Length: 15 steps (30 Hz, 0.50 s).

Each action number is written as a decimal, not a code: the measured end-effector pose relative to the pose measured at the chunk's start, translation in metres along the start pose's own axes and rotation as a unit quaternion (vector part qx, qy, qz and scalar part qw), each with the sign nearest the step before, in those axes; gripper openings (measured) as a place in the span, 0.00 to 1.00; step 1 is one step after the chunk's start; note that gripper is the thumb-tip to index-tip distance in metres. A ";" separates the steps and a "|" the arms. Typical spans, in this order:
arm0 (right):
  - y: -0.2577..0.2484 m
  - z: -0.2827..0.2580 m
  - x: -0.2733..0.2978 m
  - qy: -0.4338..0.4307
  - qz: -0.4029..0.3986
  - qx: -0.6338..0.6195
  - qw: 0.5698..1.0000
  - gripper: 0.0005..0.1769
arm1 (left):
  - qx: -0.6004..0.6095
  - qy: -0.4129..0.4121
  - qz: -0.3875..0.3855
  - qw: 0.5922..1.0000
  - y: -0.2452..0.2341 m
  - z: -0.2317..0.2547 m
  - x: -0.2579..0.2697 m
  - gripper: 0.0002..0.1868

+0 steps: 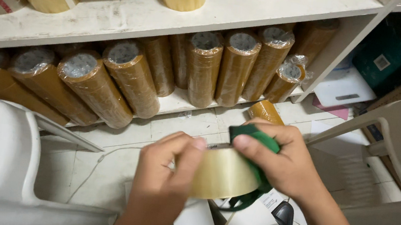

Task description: The person wipes a roll of clear packaging tape with a green cloth, handles several white rectangular objects on the floor, and places one of the white objects onto a shelf next to large rolls of brown tape.

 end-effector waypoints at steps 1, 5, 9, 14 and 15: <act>0.004 -0.003 0.001 0.001 -0.001 0.000 1.000 0.19 | 0.000 -0.001 0.000 1.000 0.002 0.002 0.003 0.22; 0.023 -0.020 0.002 -0.089 -0.022 0.075 0.993 0.19 | -0.067 0.096 0.044 0.992 0.002 0.022 0.010 0.22; 0.003 0.037 0.009 0.097 0.059 -0.068 0.991 0.18 | 0.199 -0.107 0.028 0.974 0.009 -0.041 0.015 0.21; -0.001 0.031 0.002 0.077 0.038 -0.074 0.994 0.26 | 0.156 -0.049 0.021 0.986 -0.001 -0.019 0.007 0.24; -0.005 0.033 0.002 0.071 0.046 -0.045 0.995 0.21 | 0.092 -0.043 0.008 0.995 -0.001 -0.016 0.004 0.22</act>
Point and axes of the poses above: each hand's wrist, its own x-axis away from the middle knuckle, its own y-axis out of the palm, z = x × y, the point moved 9 cm from there along -x, towards the middle knuckle, and after that the axes turned 4 degrees about -x, right-handed, at the moved point
